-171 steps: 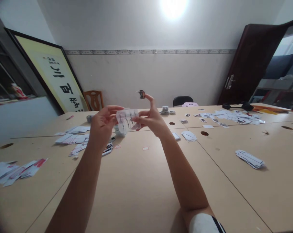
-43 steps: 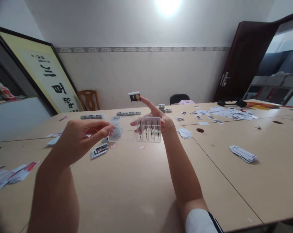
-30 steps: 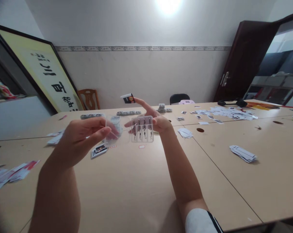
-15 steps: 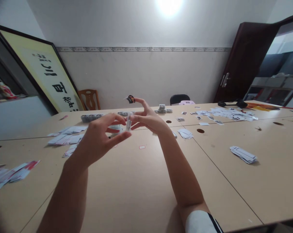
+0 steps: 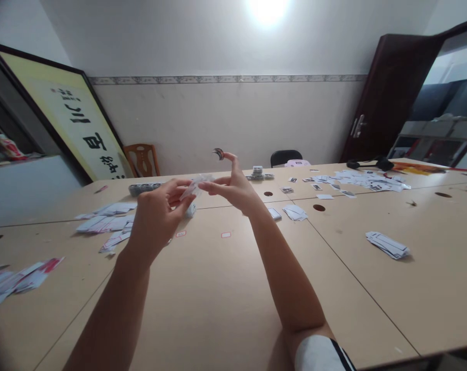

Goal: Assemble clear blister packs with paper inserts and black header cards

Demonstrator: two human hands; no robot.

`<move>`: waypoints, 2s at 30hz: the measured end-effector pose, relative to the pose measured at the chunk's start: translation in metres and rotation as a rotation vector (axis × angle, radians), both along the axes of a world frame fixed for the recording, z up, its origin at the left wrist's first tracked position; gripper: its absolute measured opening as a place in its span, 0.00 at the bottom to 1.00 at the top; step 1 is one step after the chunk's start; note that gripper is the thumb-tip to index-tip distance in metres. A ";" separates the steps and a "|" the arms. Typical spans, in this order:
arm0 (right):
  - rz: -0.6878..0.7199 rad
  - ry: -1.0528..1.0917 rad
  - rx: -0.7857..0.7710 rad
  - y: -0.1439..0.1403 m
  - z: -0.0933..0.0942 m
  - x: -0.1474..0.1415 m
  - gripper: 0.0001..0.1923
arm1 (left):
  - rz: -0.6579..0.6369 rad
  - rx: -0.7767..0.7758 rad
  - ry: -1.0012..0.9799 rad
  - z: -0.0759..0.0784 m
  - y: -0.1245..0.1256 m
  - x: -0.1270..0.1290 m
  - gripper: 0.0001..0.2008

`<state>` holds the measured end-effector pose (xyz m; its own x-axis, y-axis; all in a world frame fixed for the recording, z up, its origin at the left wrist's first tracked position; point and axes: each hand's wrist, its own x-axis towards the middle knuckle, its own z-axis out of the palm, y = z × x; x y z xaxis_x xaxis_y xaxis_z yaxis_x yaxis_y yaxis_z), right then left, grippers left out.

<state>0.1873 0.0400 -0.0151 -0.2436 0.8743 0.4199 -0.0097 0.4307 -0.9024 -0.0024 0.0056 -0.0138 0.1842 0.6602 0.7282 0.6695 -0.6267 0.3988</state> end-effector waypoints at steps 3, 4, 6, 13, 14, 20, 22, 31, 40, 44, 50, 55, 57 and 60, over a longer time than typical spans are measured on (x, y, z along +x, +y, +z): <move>0.001 -0.004 -0.003 -0.003 0.001 0.000 0.60 | 0.048 0.031 0.042 -0.001 0.000 -0.002 0.10; 0.002 -0.004 -0.003 -0.004 0.002 0.000 0.60 | 0.065 0.038 0.058 -0.001 0.000 -0.002 0.10; 0.002 -0.004 -0.006 -0.004 0.002 0.000 0.60 | 0.101 0.040 0.084 -0.001 -0.002 -0.001 0.10; 0.151 0.135 -0.040 -0.003 0.002 0.001 0.54 | -0.122 -0.074 -0.007 0.003 -0.003 -0.001 0.12; 0.201 0.158 -0.051 -0.004 0.002 0.001 0.54 | -0.155 -0.091 -0.022 0.003 -0.002 -0.002 0.12; 0.360 0.151 -0.069 -0.004 0.005 0.006 0.55 | -0.144 -0.089 -0.011 0.003 0.001 -0.006 0.12; 0.373 0.100 -0.033 -0.006 0.005 0.008 0.56 | -0.037 -0.062 0.017 0.002 0.002 -0.005 0.10; 0.359 -0.058 0.115 -0.021 0.011 0.015 0.54 | -0.414 -0.567 -0.308 0.006 0.001 -0.010 0.27; -0.077 -0.144 0.170 -0.016 0.008 0.023 0.34 | -0.349 -0.591 -0.314 -0.004 0.019 -0.006 0.19; -0.089 -0.055 0.235 -0.016 0.011 0.022 0.20 | -0.290 -0.518 -0.357 -0.010 0.031 -0.006 0.17; -0.031 0.042 0.294 -0.017 0.012 0.010 0.10 | -0.426 -0.575 -0.524 -0.010 0.030 -0.002 0.16; -0.043 0.034 0.245 -0.018 0.008 0.001 0.16 | -0.509 -0.562 -0.513 -0.009 0.027 0.000 0.19; -0.074 0.008 0.237 -0.020 0.007 -0.002 0.16 | -0.540 -0.560 -0.496 -0.007 0.024 0.001 0.21; -0.149 -0.038 0.242 -0.024 0.008 -0.007 0.15 | -0.576 -0.558 -0.487 -0.004 0.019 0.001 0.21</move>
<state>0.1808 0.0158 -0.0075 -0.1392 0.7772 0.6136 0.1022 0.6276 -0.7718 -0.0012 0.0250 -0.0178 0.3499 0.8392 0.4164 -0.0040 -0.4431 0.8964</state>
